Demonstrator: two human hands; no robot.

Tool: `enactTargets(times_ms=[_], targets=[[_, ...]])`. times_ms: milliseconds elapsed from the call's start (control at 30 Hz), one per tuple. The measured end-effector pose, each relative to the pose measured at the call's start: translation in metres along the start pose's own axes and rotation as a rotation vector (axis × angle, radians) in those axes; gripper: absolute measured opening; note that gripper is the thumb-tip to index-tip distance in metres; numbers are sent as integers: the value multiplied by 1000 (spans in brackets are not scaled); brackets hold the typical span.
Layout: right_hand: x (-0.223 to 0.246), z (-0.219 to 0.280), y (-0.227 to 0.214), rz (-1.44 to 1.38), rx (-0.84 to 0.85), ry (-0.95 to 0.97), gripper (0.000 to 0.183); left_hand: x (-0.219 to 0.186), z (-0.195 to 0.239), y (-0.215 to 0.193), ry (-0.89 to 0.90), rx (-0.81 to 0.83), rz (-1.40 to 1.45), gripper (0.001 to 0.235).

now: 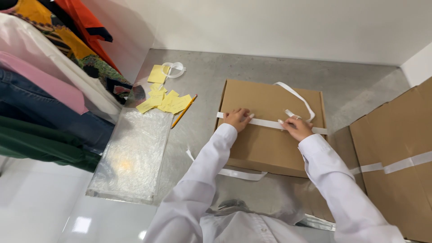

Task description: The person moves a stack of cardboard boxes onto a metal table. They untie a white ribbon from one box, remove a yellow sticky note, and open the box to reveal a plastic-wrapped item. The person removes the item from the box and places it on the table.

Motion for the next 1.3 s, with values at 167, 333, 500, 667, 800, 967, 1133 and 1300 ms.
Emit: enactTargets(times_ms=[167, 333, 500, 667, 800, 967, 1133, 1300], targets=[[-48, 10, -35, 51, -94, 62, 40, 19, -30, -1, -110, 167, -259, 44], [-87, 37, -75, 118, -148, 110, 48, 68, -28, -24, -126, 171, -331, 40], [-127, 6, -59, -254, -184, 48, 25, 93, -43, -15, -110, 191, -275, 58], [-120, -49, -57, -397, -256, 40, 31, 123, -73, -43, -200, 119, -205, 56], [-84, -78, -71, -516, -348, 11, 31, 141, -74, -88, -225, -21, -171, 62], [-83, -77, -83, -561, -367, -23, 24, 128, -43, -117, -175, -197, -100, 59], [-42, 16, -83, -490, -246, -79, 35, 147, 23, -89, -182, -121, 35, 51], [-57, 75, -52, -324, -151, -98, 40, 97, 122, -105, -146, -8, 117, 48]])
Point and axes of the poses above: each hand's wrist, its own z-axis away from the middle knuckle, its own y-axis out of the palm, x = y × z, the point moved 8 cm from there along -z, towards the middle knuckle, and after that the axes turned 8 degrees about -z, right-handed, at the moved point
